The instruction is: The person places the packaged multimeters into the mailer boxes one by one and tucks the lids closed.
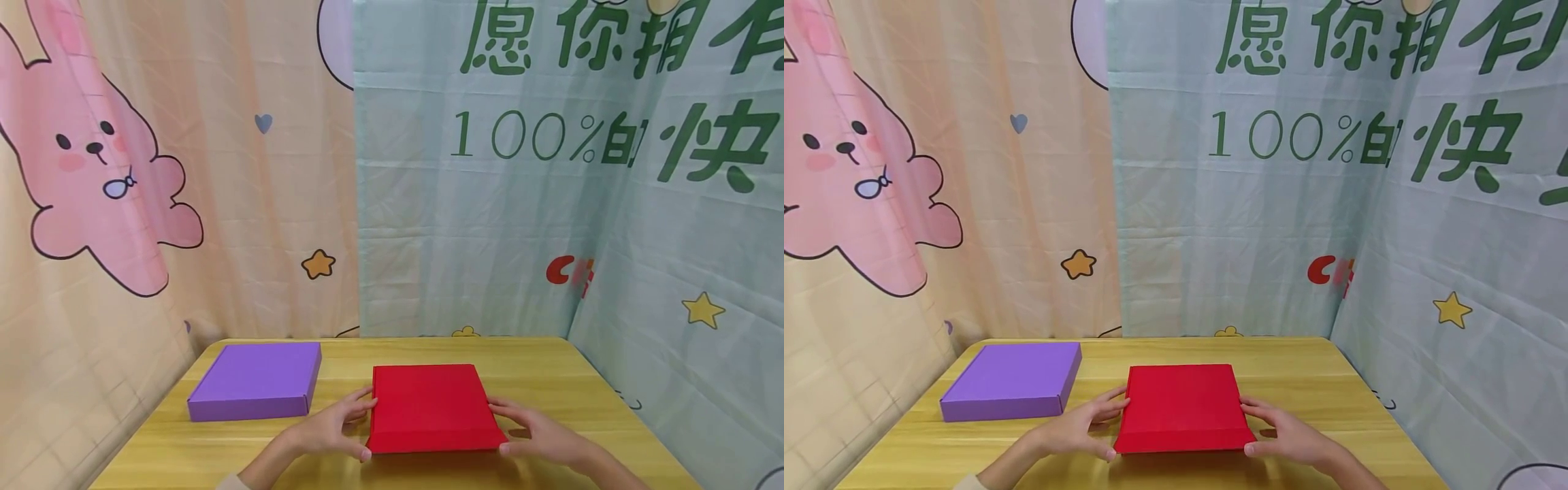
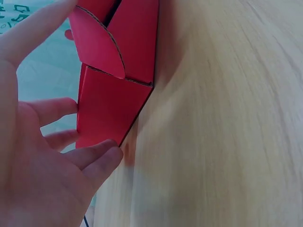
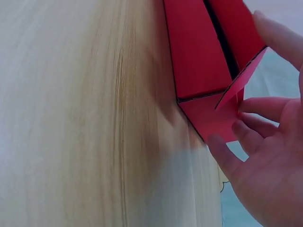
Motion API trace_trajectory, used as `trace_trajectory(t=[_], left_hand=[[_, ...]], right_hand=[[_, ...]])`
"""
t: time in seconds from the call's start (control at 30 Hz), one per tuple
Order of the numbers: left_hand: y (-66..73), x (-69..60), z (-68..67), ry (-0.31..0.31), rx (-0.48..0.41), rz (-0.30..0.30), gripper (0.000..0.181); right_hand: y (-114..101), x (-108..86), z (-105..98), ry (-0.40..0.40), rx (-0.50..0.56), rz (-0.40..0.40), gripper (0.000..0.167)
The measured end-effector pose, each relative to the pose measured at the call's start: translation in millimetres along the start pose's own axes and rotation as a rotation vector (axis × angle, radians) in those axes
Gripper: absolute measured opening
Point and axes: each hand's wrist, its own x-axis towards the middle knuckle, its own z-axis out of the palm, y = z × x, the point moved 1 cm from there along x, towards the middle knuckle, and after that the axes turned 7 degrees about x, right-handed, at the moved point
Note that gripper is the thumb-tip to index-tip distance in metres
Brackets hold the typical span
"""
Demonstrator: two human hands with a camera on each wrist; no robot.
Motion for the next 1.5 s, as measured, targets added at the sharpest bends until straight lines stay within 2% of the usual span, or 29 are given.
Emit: trace_trajectory(t=[0.07,0.2,0.27,0.43,0.6,0.73,0.87,1.07,1.23,1.37,1.5], left_hand=[[0.0,-0.7,1.2,0.016,0.099,-0.007,0.105],[4.8,-0.2,3.6,0.044,0.359,-0.030,0.102],[8.6,0.8,4.4,0.041,0.460,-0.041,0.105],[17.5,3.2,6.6,0.022,0.564,-0.068,0.109],[25.9,1.6,12.0,0.041,0.592,-0.095,0.107],[31.6,-0.7,16.3,0.087,0.604,-0.109,0.100],[34.9,-2.7,20.2,0.113,0.602,-0.106,0.090],[35.5,-3.0,25.7,0.122,0.525,-0.077,0.081],[36.1,-3.0,28.7,0.133,0.411,-0.088,0.088],[36.4,-2.3,32.3,0.176,0.266,-0.111,0.091],[36.3,-2.4,34.8,0.221,0.170,-0.135,0.089]], right_hand=[[0,-0.9,2,0.007,-0.022,-0.009,0.073],[0,0.8,6,0.034,-0.060,0.010,0.084],[-1,1.9,9,0.053,-0.092,0.024,0.090],[-2,3.8,12,0.092,-0.181,0.040,0.101],[-4,3.7,12,0.087,-0.241,-0.019,0.088],[-7,3.0,12,0.104,-0.282,-0.024,0.075],[-9,3.4,14,0.090,-0.279,0.012,0.077],[-9,6.9,17,0.079,-0.252,0.044,0.080],[-10,8.1,16,0.073,-0.202,0.088,0.079],[-13,6.9,14,0.056,-0.137,0.137,0.076],[-15,5.3,12,0.049,-0.097,0.148,0.076]])
